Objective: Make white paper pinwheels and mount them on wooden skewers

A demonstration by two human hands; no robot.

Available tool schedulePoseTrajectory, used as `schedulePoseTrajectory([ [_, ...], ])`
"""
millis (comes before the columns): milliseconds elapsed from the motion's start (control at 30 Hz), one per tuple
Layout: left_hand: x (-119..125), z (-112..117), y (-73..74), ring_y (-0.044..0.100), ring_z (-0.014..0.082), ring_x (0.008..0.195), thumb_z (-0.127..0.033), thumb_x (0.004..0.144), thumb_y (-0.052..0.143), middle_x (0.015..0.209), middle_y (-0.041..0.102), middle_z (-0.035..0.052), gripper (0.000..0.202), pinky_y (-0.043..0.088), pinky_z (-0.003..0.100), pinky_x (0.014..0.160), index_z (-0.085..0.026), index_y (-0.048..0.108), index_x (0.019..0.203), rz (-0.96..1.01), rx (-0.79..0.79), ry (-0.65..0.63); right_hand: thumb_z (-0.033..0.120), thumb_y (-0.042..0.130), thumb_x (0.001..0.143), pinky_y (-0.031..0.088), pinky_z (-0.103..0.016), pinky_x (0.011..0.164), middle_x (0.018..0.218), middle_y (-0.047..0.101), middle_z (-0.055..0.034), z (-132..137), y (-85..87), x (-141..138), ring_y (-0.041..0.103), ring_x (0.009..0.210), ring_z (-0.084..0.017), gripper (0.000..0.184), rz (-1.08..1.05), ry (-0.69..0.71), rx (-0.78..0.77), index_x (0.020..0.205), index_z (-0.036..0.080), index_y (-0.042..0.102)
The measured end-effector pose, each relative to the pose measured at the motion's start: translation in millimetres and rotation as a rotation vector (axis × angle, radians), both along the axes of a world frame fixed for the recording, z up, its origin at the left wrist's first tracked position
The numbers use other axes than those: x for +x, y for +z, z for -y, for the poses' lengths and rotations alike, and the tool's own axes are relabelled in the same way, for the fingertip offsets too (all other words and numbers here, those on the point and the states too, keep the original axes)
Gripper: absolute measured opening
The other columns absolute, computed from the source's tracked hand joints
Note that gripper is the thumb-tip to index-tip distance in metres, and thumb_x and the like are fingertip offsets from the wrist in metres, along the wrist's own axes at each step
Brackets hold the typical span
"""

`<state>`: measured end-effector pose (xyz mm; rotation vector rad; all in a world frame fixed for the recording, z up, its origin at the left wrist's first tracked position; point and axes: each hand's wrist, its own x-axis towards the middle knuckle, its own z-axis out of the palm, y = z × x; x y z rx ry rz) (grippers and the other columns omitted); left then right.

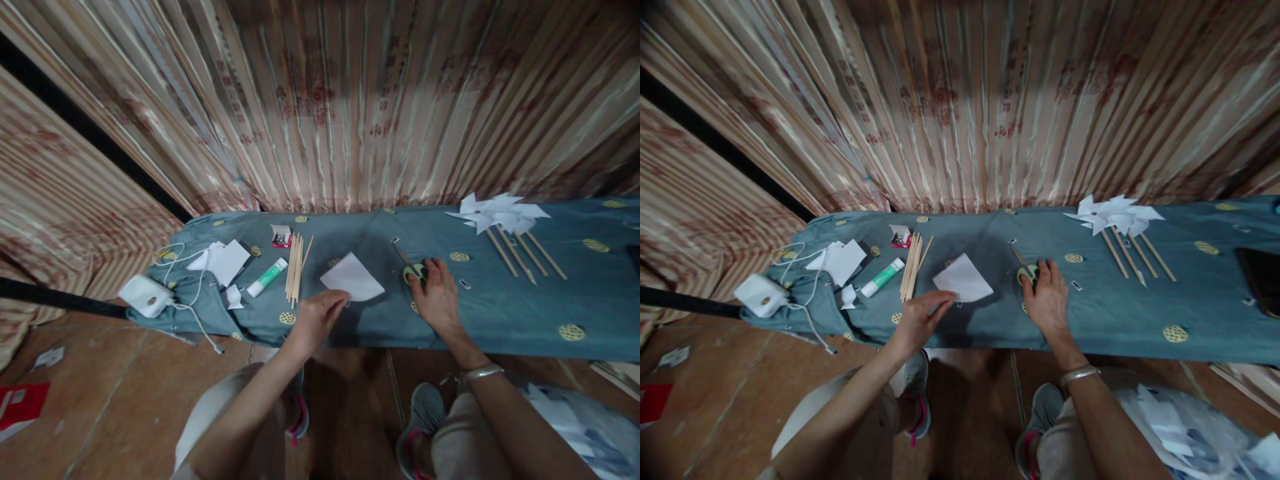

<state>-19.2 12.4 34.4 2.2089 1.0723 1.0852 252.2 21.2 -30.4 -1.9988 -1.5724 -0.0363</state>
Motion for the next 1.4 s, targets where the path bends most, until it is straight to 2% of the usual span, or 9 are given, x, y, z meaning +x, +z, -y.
schedulePoseTrajectory([
  [100,22.5,6.0,-22.7,0.072,0.0169,0.086,-0.021,0.090,0.055,0.093,0.076,0.0062,0.017,0.058,0.026,0.080,-0.017,0.072,0.093,0.019,-0.148,-0.079,0.047,0.039,0.092,0.038,-0.055,0.100,0.139,0.045,-0.0273,0.8,2.9,1.7,0.043,0.129,-0.038,0.058,-0.024,0.025,0.009,0.131,0.005,0.048],
  [167,28.1,6.6,-28.2,0.072,0.0171,0.086,-0.019,0.089,0.057,0.093,0.076,0.0064,0.016,0.057,0.026,0.080,-0.016,0.072,0.092,0.032,-0.219,-0.101,0.046,0.040,0.092,0.037,-0.056,0.101,0.140,0.045,-0.0264,5.0,10.1,1.0,0.042,0.131,-0.038,0.056,-0.027,0.045,0.026,0.131,0.007,0.048],
  [267,28.9,4.1,-26.0,0.072,0.0168,0.087,-0.019,0.089,0.057,0.093,0.076,0.0055,0.016,0.056,0.025,0.080,-0.017,0.072,0.094,0.031,-0.271,-0.105,0.047,0.041,0.092,0.033,-0.059,0.103,0.143,0.043,-0.0223,21.3,29.1,-8.3,0.041,0.133,-0.037,0.053,-0.028,0.120,0.060,0.132,0.013,0.049],
  [433,29.3,3.2,-16.9,0.071,0.0162,0.086,-0.022,0.091,0.056,0.093,0.075,0.0054,0.017,0.055,0.025,0.080,-0.017,0.071,0.095,0.012,-0.292,-0.100,0.049,0.057,0.085,0.041,-0.053,0.100,0.137,0.053,-0.0142,59.0,51.5,-42.2,0.049,0.126,-0.032,0.052,-0.146,0.436,0.053,0.129,0.022,0.051],
  [667,29.0,11.6,-10.8,0.067,0.0151,0.081,-0.025,0.093,0.052,0.087,0.074,0.0050,0.020,0.053,0.026,0.075,-0.017,0.070,0.094,-0.038,-0.194,-0.161,0.023,0.055,0.091,0.049,-0.037,0.085,0.094,0.072,-0.0048,65.5,47.8,-58.5,0.063,0.091,-0.020,0.009,-0.265,0.499,0.058,0.094,0.021,0.064],
  [833,26.7,6.6,-10.1,0.062,0.0159,0.080,-0.026,0.092,0.055,0.082,0.072,0.0044,0.019,0.050,0.027,0.073,-0.018,0.071,0.098,-0.017,-0.179,-0.139,0.022,0.057,0.089,0.049,-0.034,0.078,0.087,0.071,-0.0022,63.2,46.4,-60.7,0.063,0.085,-0.019,0.007,-0.398,0.457,-0.030,0.086,0.022,0.064],
  [1133,22.9,-9.5,-23.8,0.064,0.0159,0.081,-0.026,0.090,0.058,0.089,0.072,0.0043,0.018,0.050,0.027,0.075,-0.019,0.071,0.101,0.045,-0.453,-0.039,0.023,0.057,0.088,0.048,-0.032,0.078,0.086,0.070,-0.0010,39.7,40.0,-63.7,0.062,0.086,-0.018,0.010,-0.506,0.486,-0.199,0.082,0.023,0.065],
  [1267,18.6,-17.1,-26.4,0.066,0.0183,0.088,-0.028,0.086,0.063,0.102,0.072,0.0083,0.031,0.052,0.030,0.079,-0.016,0.065,0.114,0.057,-0.535,0.054,0.023,0.055,0.089,0.048,-0.032,0.078,0.085,0.070,-0.0019,25.0,35.6,-67.1,0.062,0.085,-0.019,0.012,-0.468,0.457,-0.179,0.081,0.023,0.063],
  [1400,14.1,-19.4,-27.6,0.067,0.0182,0.087,-0.030,0.086,0.063,0.103,0.071,0.0089,0.040,0.054,0.030,0.078,-0.015,0.060,0.122,0.064,-0.559,0.053,0.024,0.052,0.089,0.048,-0.035,0.078,0.087,0.070,-0.0035,17.9,30.3,-74.0,0.061,0.086,-0.021,0.012,-0.412,0.425,-0.143,0.082,0.023,0.062],
])
